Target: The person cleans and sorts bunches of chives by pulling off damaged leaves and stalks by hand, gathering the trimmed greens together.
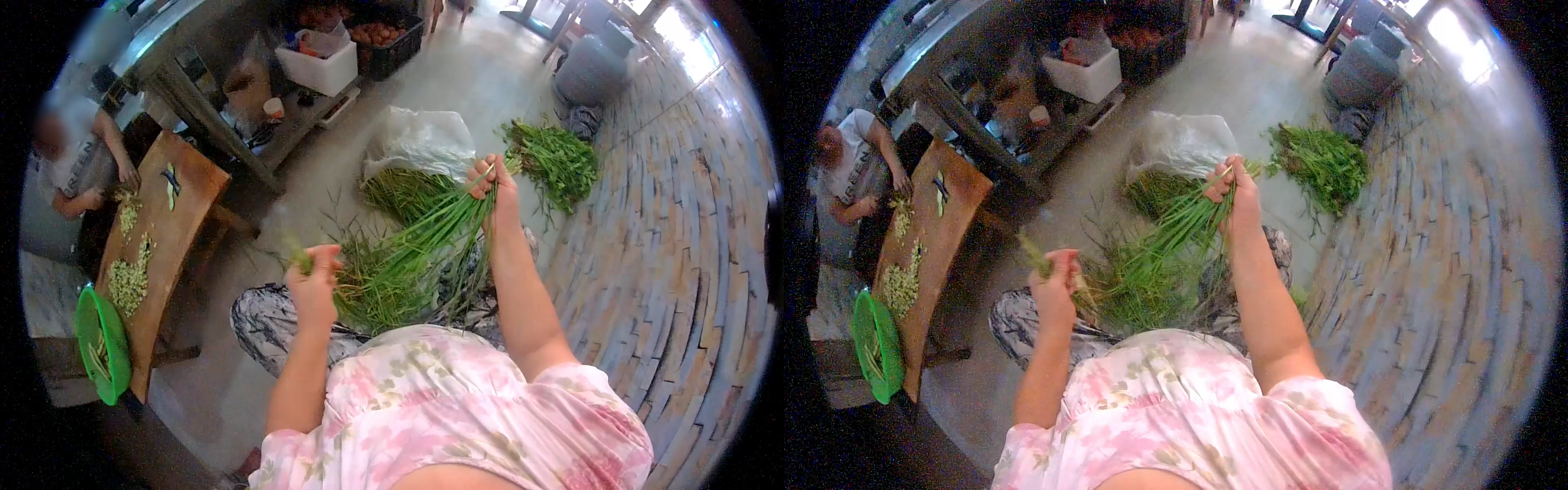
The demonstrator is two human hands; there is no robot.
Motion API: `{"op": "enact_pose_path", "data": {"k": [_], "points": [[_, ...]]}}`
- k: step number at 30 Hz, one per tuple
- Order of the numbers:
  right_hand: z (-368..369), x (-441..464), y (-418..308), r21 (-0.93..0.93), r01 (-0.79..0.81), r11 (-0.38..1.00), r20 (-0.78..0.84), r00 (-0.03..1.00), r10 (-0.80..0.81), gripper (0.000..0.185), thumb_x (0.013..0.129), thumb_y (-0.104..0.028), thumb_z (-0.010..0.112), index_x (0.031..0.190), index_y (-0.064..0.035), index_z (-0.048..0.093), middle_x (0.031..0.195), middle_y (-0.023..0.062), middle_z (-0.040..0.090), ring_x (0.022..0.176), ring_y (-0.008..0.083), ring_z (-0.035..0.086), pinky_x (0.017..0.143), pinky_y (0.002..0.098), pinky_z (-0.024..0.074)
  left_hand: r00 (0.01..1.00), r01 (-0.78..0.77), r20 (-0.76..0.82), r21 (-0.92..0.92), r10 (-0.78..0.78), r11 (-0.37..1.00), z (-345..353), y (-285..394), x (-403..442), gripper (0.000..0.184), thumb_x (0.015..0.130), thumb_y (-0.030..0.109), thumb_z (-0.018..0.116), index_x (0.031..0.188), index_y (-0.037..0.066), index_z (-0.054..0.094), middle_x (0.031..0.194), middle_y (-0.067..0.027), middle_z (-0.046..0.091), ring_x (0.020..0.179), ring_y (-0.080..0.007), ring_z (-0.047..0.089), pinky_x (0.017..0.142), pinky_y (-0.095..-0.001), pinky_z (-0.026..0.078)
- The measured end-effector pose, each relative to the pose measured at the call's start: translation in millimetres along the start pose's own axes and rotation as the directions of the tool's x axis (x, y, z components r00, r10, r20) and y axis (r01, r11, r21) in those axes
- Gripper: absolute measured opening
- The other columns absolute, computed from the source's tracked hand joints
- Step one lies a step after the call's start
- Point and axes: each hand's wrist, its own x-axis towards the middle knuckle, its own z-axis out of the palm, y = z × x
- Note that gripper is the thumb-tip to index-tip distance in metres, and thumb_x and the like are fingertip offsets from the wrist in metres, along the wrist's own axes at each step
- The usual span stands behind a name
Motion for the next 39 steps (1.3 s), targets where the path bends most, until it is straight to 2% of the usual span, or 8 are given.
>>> {"op": "enact_pose_path", "data": {"k": [4,12,23,33,35,36,38,39], "points": [[13.9,-4.7,5.0,-0.204,0.045,0.978,-0.059,0.997,-0.058,0.020,0.093,-0.028,0.047,0.083,-0.0099,0.044,0.063,-0.0027,0.036,0.053,0.0078,0.031,0.043,0.0220,0.0285,0.978,0.050,-0.183,-0.237,-0.095,0.970,-8.5,12.4,11.0,0.018,0.086,0.020,0.060,0.094,0.004,0.062,0.076,-0.0021,0.057,0.049,-0.0008,0.035,0.040,-0.0153,0.023],[38.3,-17.4,15.8,-0.396,0.064,0.916,-0.070,0.993,-0.099,0.021,0.091,-0.028,0.050,0.081,-0.0104,0.047,0.067,-0.0007,0.044,0.055,0.0089,0.039,0.044,0.0234,0.0318,0.942,0.248,0.256,-0.091,-0.218,0.964,37.0,23.6,2.0,0.028,0.085,0.023,0.059,0.104,0.002,0.058,0.074,-0.0009,0.055,0.046,-0.0032,0.035,0.040,-0.0182,0.026],[-11.7,-75.1,-175.0,-0.706,0.462,0.537,-0.098,0.687,-0.720,0.029,0.091,-0.030,0.049,0.083,-0.0022,0.053,0.077,0.0079,0.059,0.066,0.0168,0.055,0.061,0.0296,0.0457,0.777,0.531,0.510,-0.215,-0.370,0.819,56.1,6.7,3.3,0.041,0.085,0.016,0.037,0.122,0.001,0.047,0.088,-0.0083,0.059,0.058,-0.0074,0.044,0.047,-0.0218,0.036],[-255.7,-209.3,-154.1,-0.758,-0.258,0.599,-0.633,0.508,-0.584,0.016,0.084,-0.016,0.056,0.094,-0.0043,0.051,0.067,0.0070,0.050,0.060,0.0167,0.050,0.047,0.0323,0.0406,0.746,0.613,0.394,-0.092,-0.537,0.785,54.2,-37.0,8.2,0.046,0.084,0.017,0.037,0.130,0.008,0.040,0.121,-0.0156,0.049,0.084,-0.0227,0.056,0.069,-0.0337,0.047],[-328.9,-229.3,-129.8,-0.698,-0.405,0.591,-0.712,0.304,-0.633,0.030,0.083,-0.020,0.059,0.105,-0.0021,0.050,0.079,0.0104,0.055,0.065,0.0199,0.053,0.052,0.0339,0.0443,0.712,0.630,0.417,-0.024,-0.565,0.776,63.4,-36.3,4.2,0.048,0.086,0.016,0.033,0.133,0.010,0.035,0.125,-0.0150,0.046,0.092,-0.0252,0.055,0.077,-0.0374,0.046],[-301.6,-229.1,-133.7,-0.515,-0.695,0.502,-0.817,0.221,-0.532,0.039,0.082,-0.021,0.060,0.112,0.0003,0.048,0.091,0.0106,0.057,0.074,0.0220,0.056,0.059,0.0348,0.0476,0.718,0.624,0.399,-0.006,-0.570,0.782,63.3,-32.6,3.2,0.048,0.087,0.016,0.031,0.135,0.011,0.033,0.127,-0.0147,0.044,0.096,-0.0264,0.054,0.080,-0.0392,0.046],[-366.3,-247.1,-136.7,-0.602,-0.675,0.427,-0.780,0.382,-0.495,0.051,0.078,-0.025,0.065,0.115,0.0048,0.046,0.104,0.0130,0.057,0.086,0.0237,0.057,0.067,0.0353,0.0485,0.708,0.629,0.407,0.008,-0.577,0.777,66.4,-32.3,4.5,0.049,0.086,0.018,0.035,0.134,0.012,0.035,0.128,-0.0153,0.044,0.102,-0.0310,0.053,0.083,-0.0452,0.044],[-418.8,-258.0,-141.3,-0.719,-0.681,0.138,-0.583,0.484,-0.653,0.051,0.076,-0.026,0.066,0.115,0.0033,0.050,0.097,0.0148,0.061,0.085,0.0249,0.058,0.073,0.0383,0.0445,0.693,0.650,0.427,-0.025,-0.580,0.759,67.7,-32.9,5.1,0.050,0.085,0.019,0.036,0.134,0.012,0.034,0.129,-0.0149,0.043,0.105,-0.0308,0.051,0.086,-0.0463,0.043]]}}
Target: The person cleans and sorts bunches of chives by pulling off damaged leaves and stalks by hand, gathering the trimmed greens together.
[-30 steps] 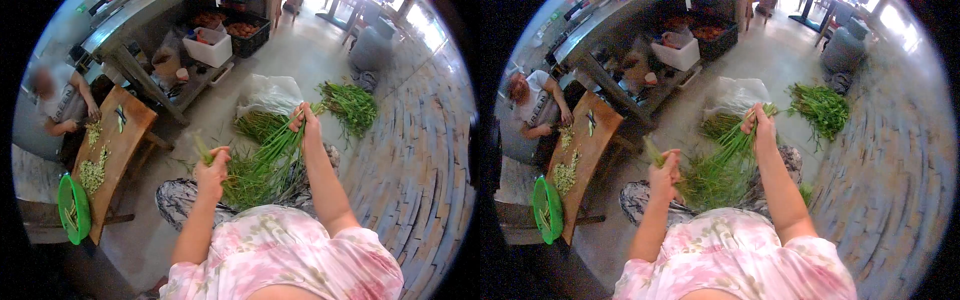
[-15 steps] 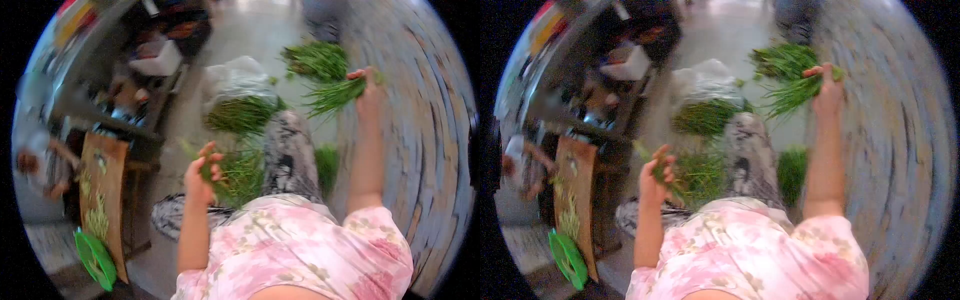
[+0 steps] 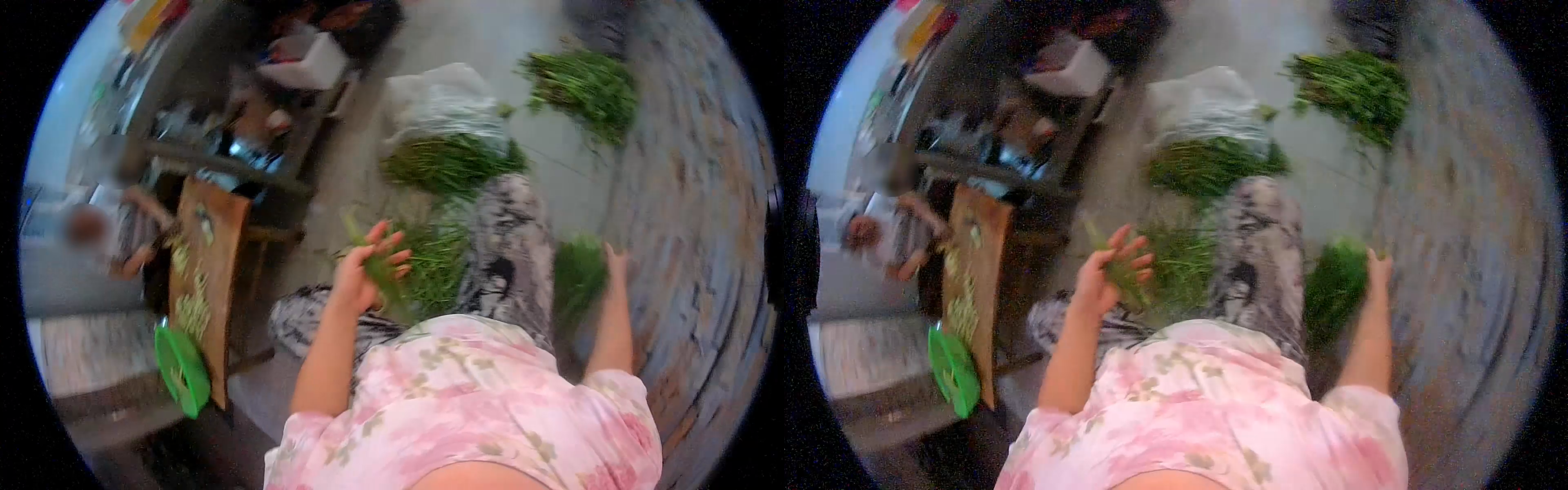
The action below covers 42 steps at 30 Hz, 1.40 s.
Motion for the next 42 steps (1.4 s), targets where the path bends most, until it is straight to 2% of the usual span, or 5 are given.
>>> {"op": "enact_pose_path", "data": {"k": [3,12,24,30,42], "points": [[-1.3,4.2,-60.1,-0.204,-0.103,0.973,-0.051,0.994,0.095,0.066,0.079,-0.027,0.065,0.129,0.0039,0.035,0.126,0.0192,0.046,0.114,0.0291,0.046,0.095,0.0372,0.0363,0.996,-0.005,0.091,-0.120,0.016,0.993,-13.3,1.2,5.6,0.052,0.084,0.019,0.037,0.135,0.009,0.033,0.131,-0.0139,0.041,0.111,-0.0307,0.047,0.091,-0.0486,0.040],[20.2,-164.2,-376.5,0.613,0.320,0.722,0.413,0.649,-0.639,0.029,0.085,-0.008,0.054,0.112,0.0009,0.053,0.110,0.0094,0.057,0.098,0.0173,0.055,0.086,0.0285,0.0436,0.959,-0.066,0.237,-0.341,0.154,0.938,-14.2,18.6,-4.4,0.056,0.079,0.020,0.042,0.132,0.006,0.036,0.129,-0.0204,0.041,0.115,-0.0349,0.044,0.096,-0.0524,0.034],[114.5,-322.0,-401.3,0.426,0.599,0.677,0.731,0.212,-0.648,0.039,0.078,-0.021,0.060,0.112,-0.0055,0.052,0.087,0.0154,0.062,0.081,0.0318,0.060,0.074,0.0389,0.0467,0.941,-0.106,0.268,-0.343,0.205,0.933,-37.4,17.6,-39.3,0.052,0.082,0.018,0.040,0.133,0.006,0.035,0.131,-0.0134,0.042,0.113,-0.0316,0.047,0.094,-0.0492,0.037],[141.5,-302.2,-380.6,0.261,0.941,0.213,0.404,0.094,-0.910,0.036,0.079,-0.019,0.059,0.111,-0.0040,0.053,0.094,0.0135,0.060,0.085,0.0314,0.058,0.077,0.0392,0.0457,0.979,-0.166,0.106,-0.104,0.177,0.981,-57.2,12.4,-41.1,0.042,0.089,0.017,0.037,0.128,0.003,0.040,0.122,-0.0121,0.050,0.100,-0.0280,0.055,0.083,-0.0406,0.046],[112.9,-354.3,-441.8,0.497,-0.094,0.863,0.854,0.226,-0.468,0.012,0.081,-0.010,0.061,0.076,-0.0008,0.055,0.066,0.0005,0.053,0.057,0.0075,0.049,0.044,0.0243,0.0384,0.977,-0.157,0.141,-0.019,0.158,0.987,-51.6,4.7,-46.8,0.036,0.092,0.034,0.046,0.112,0.005,0.052,0.098,-0.0081,0.062,0.071,-0.0187,0.061,0.056,-0.0293,0.048]]}}
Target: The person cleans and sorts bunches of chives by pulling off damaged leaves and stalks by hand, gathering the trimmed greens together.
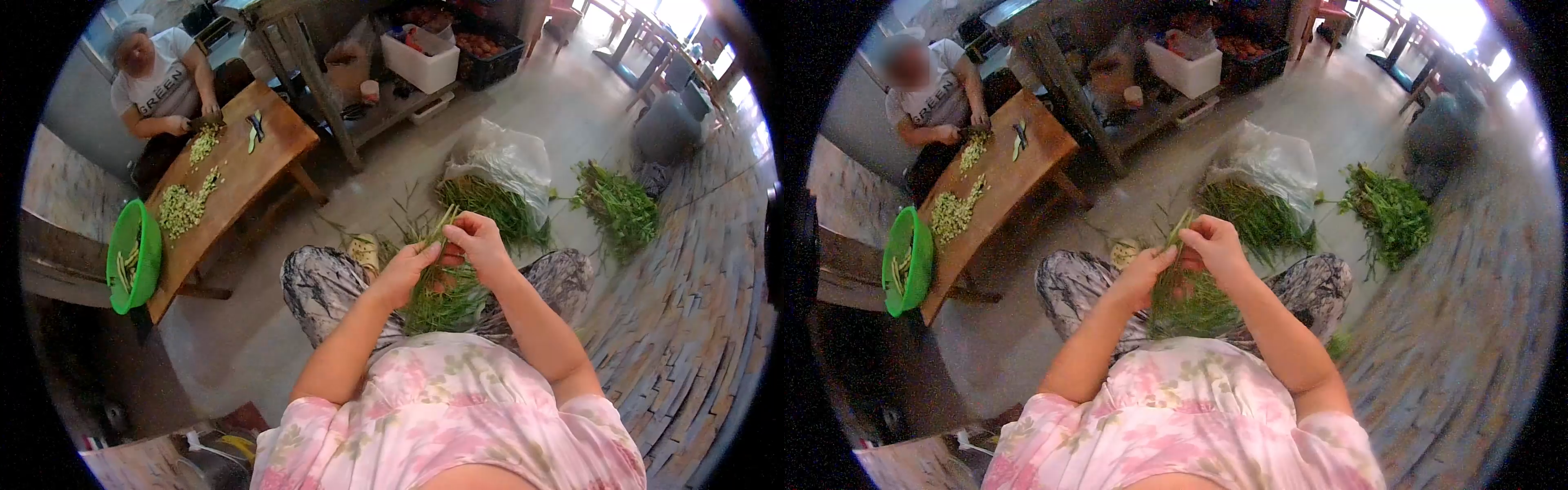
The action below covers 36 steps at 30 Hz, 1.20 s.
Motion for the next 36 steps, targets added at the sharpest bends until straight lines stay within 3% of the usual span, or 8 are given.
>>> {"op": "enact_pose_path", "data": {"k": [4,7,14,17,23,27,32,36], "points": [[-12.8,8.4,7.2,-0.161,0.123,0.979,-0.053,0.990,-0.133,0.014,0.084,-0.013,0.058,0.073,-0.0042,0.055,0.066,-0.0001,0.053,0.059,0.0075,0.048,0.054,0.0247,0.0409,0.997,-0.048,-0.072,-0.116,0.039,0.992,-9.8,-7.8,-0.8,0.034,0.093,0.029,0.045,0.109,0.001,0.054,0.099,-0.0096,0.062,0.081,-0.0208,0.062,0.069,-0.0331,0.051],[-20.4,9.3,4.0,0.038,0.073,0.997,-0.033,0.997,-0.072,0.012,0.087,-0.015,0.056,0.079,-0.0055,0.053,0.071,0.0030,0.057,0.060,0.0098,0.051,0.056,0.0266,0.0450,0.981,-0.146,-0.147,-0.143,0.125,0.979,-19.3,-6.7,-5.0,0.030,0.093,0.026,0.045,0.104,0.001,0.056,0.098,-0.0095,0.062,0.086,-0.0226,0.061,0.073,-0.0348,0.051],[-24.6,4.1,-10.4,0.313,0.023,0.949,-0.024,1.000,-0.016,0.012,0.087,-0.018,0.056,0.086,-0.0066,0.052,0.077,0.0061,0.060,0.061,0.0104,0.053,0.054,0.0283,0.0468,0.828,-0.356,-0.549,-0.356,0.115,0.864,-85.9,-4.2,-16.3,0.023,0.090,0.024,0.050,0.097,0.004,0.057,0.081,-0.0047,0.059,0.058,-0.0124,0.048,0.050,-0.0260,0.040],[-25.6,6.1,-9.2,0.328,0.024,0.944,-0.022,1.000,-0.018,0.012,0.087,-0.018,0.056,0.086,-0.0069,0.052,0.076,0.0051,0.060,0.061,0.0107,0.054,0.055,0.0272,0.0460,0.822,-0.398,-0.540,-0.315,0.182,0.862,-87.5,3.7,-23.2,0.022,0.087,0.024,0.057,0.096,0.004,0.058,0.077,-0.0016,0.056,0.050,-0.0060,0.039,0.042,-0.0202,0.030],[-14.1,6.7,-6.2,0.239,0.012,0.971,0.020,1.000,-0.017,0.013,0.086,-0.018,0.058,0.082,-0.0061,0.054,0.073,0.0031,0.059,0.061,0.0091,0.053,0.054,0.0235,0.0422,0.879,-0.269,-0.393,0.058,0.270,0.961,-35.1,21.1,-17.6,0.028,0.080,0.023,0.066,0.098,0.003,0.059,0.087,-0.0037,0.059,0.053,-0.0039,0.041,0.045,-0.0177,0.032],[-7.6,5.2,-0.1,0.059,0.012,0.998,0.073,0.997,-0.016,0.013,0.085,-0.016,0.059,0.081,-0.0044,0.055,0.071,0.0034,0.060,0.057,0.0079,0.050,0.052,0.0220,0.0397,0.894,-0.306,-0.220,0.337,0.391,0.890,-2.8,14.1,-3.1,0.024,0.079,0.020,0.067,0.094,0.001,0.061,0.082,-0.0020,0.061,0.059,-0.0068,0.048,0.054,-0.0209,0.038],[-11.0,-0.7,-10.9,-0.298,-0.007,0.954,0.093,0.995,0.037,0.013,0.085,-0.015,0.057,0.080,-0.0033,0.054,0.068,0.0038,0.058,0.053,0.0091,0.049,0.049,0.0222,0.0387,0.900,-0.279,-0.199,0.423,0.389,0.862,-15.2,2.2,11.6,0.018,0.079,0.018,0.066,0.083,0.001,0.061,0.070,0.0003,0.058,0.065,-0.0080,0.050,0.060,-0.0229,0.040],[-15.5,-6.7,-26.8,0.105,0.040,0.994,0.013,0.999,-0.041,0.012,0.086,-0.015,0.054,0.081,-0.0040,0.052,0.063,0.0021,0.053,0.052,0.0094,0.047,0.046,0.0219,0.0371,0.875,-0.240,-0.298,0.419,0.382,0.876,-29.0,-4.7,14.7,0.017,0.079,0.017,0.065,0.080,0.001,0.061,0.068,0.0006,0.056,0.066,-0.0090,0.050,0.062,-0.0237,0.040]]}}
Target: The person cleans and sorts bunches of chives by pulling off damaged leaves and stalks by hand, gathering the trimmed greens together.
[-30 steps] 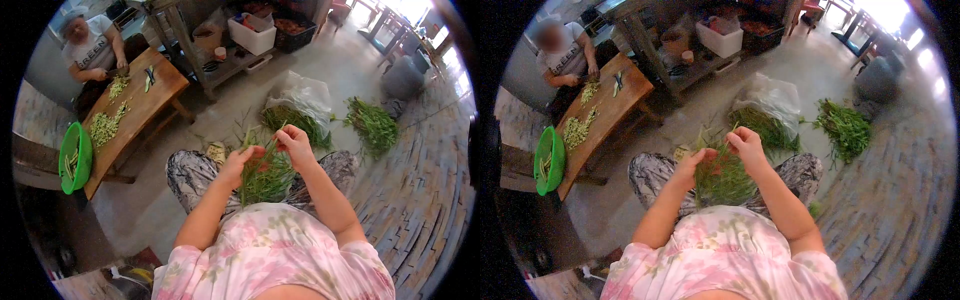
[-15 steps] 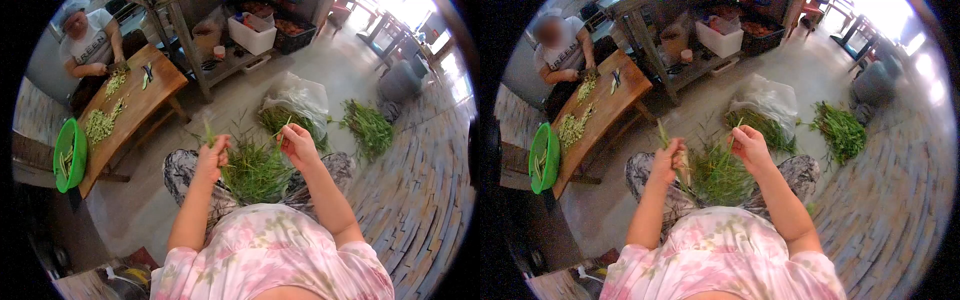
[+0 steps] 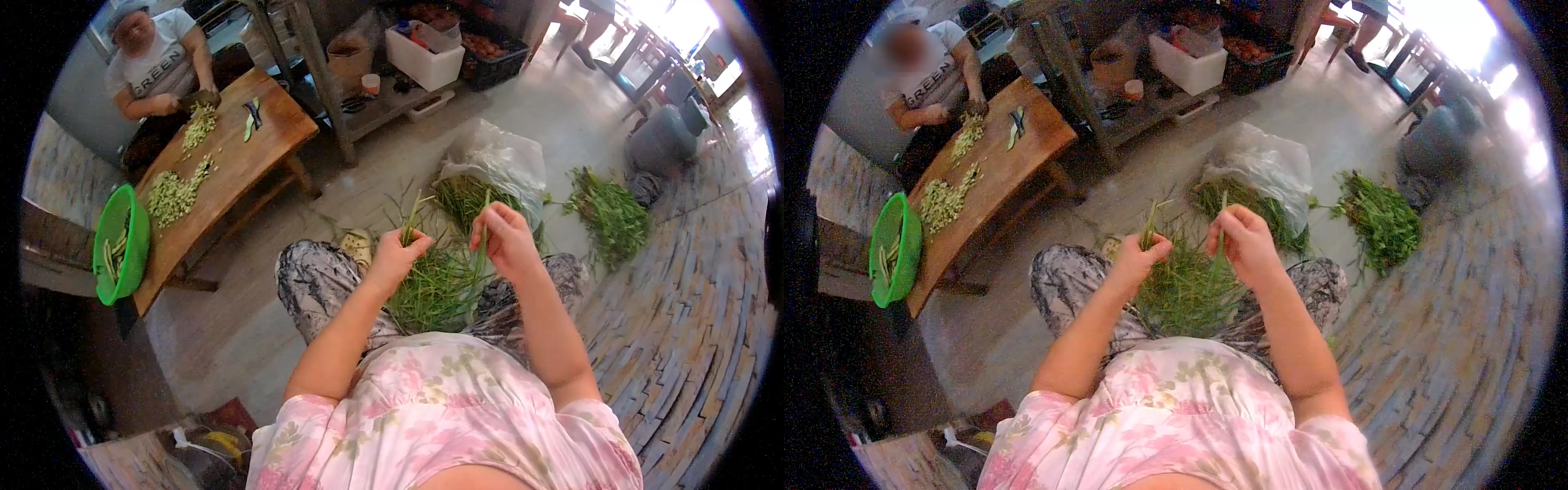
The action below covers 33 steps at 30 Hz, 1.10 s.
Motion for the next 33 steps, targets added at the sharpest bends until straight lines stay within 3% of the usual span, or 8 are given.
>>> {"op": "enact_pose_path", "data": {"k": [2,6,9,12,15,18,29,33], "points": [[8.2,2.3,0.4,0.188,0.048,0.981,-0.065,0.997,-0.036,0.012,0.088,-0.016,0.052,0.082,-0.0059,0.049,0.061,0.0014,0.049,0.049,0.0074,0.044,0.042,0.0197,0.0344,0.998,0.065,-0.013,0.002,-0.065,0.998,3.8,5.5,-7.4,0.018,0.078,0.017,0.066,0.083,0.001,0.060,0.069,0.0006,0.057,0.066,-0.0090,0.050,0.062,-0.0239,0.040],[16.1,4.9,17.4,-0.236,-0.078,0.969,-0.080,0.995,0.061,0.014,0.084,-0.016,0.056,0.084,-0.0026,0.055,0.062,0.0006,0.049,0.053,0.0084,0.046,0.043,0.0239,0.0365,0.999,0.045,0.025,0.120,-0.048,0.992,15.6,0.6,-7.3,0.019,0.078,0.019,0.066,0.089,0.004,0.060,0.077,-0.0011,0.060,0.070,-0.0081,0.051,0.064,-0.0249,0.041],[26.9,8.1,31.9,-0.266,0.020,0.964,-0.053,0.998,-0.035,0.013,0.082,-0.014,0.058,0.084,-0.0022,0.056,0.062,-0.0006,0.050,0.050,0.0061,0.042,0.041,0.0231,0.0330,0.986,-0.164,0.051,0.387,0.157,0.908,22.4,-8.8,-7.0,0.019,0.080,0.019,0.065,0.091,0.004,0.060,0.082,-0.0016,0.060,0.071,-0.0081,0.051,0.064,-0.0248,0.041],[22.5,11.7,36.9,-0.261,0.004,0.965,-0.069,0.997,-0.023,0.011,0.081,-0.014,0.060,0.081,-0.0037,0.056,0.061,-0.0017,0.049,0.046,0.0052,0.039,0.039,0.0224,0.0293,0.973,-0.230,0.082,0.348,0.214,0.909,26.4,-15.6,-6.9,0.021,0.082,0.021,0.063,0.094,0.004,0.058,0.081,-0.0015,0.059,0.070,-0.0076,0.050,0.061,-0.0241,0.041],[12.7,11.4,35.7,-0.189,-0.072,0.979,-0.058,0.996,0.062,0.012,0.081,-0.015,0.061,0.078,-0.0047,0.056,0.060,-0.0022,0.048,0.046,0.0053,0.038,0.039,0.0224,0.0283,0.980,0.150,0.136,-0.048,-0.142,0.988,25.5,6.7,-17.5,0.024,0.084,0.024,0.060,0.095,0.003,0.057,0.073,-0.0001,0.055,0.065,-0.0104,0.052,0.055,-0.0256,0.042],[7.3,9.1,36.8,-0.170,-0.121,0.978,-0.050,0.992,0.114,0.014,0.081,-0.018,0.061,0.076,-0.0056,0.056,0.059,-0.0029,0.047,0.045,0.0052,0.037,0.038,0.0220,0.0269,0.979,0.178,0.155,-0.310,-0.135,0.934,26.6,-1.2,-14.9,0.021,0.086,0.024,0.058,0.094,0.005,0.056,0.073,0.0008,0.054,0.063,-0.0087,0.050,0.052,-0.0243,0.043],[-4.2,8.9,38.8,-0.015,-0.177,0.984,-0.093,0.980,0.175,0.018,0.084,-0.021,0.060,0.075,-0.0088,0.051,0.059,-0.0045,0.044,0.043,0.0025,0.032,0.038,0.0184,0.0222,0.969,0.246,0.127,-0.413,-0.211,0.877,25.6,-5.6,-11.9,0.014,0.085,0.019,0.059,0.092,0.008,0.055,0.079,0.0008,0.056,0.069,-0.0101,0.055,0.055,-0.0253,0.049],[-2.8,8.4,41.8,-0.096,-0.139,0.986,-0.064,0.989,0.134,0.016,0.084,-0.020,0.059,0.076,-0.0079,0.054,0.060,-0.0042,0.045,0.045,0.0032,0.034,0.039,0.0197,0.0246,0.976,0.218,0.083,-0.380,-0.201,0.899,29.8,-3.3,-13.3,0.014,0.084,0.018,0.060,0.092,0.007,0.055,0.079,0.0000,0.055,0.067,-0.0110,0.055,0.054,-0.0262,0.049]]}}
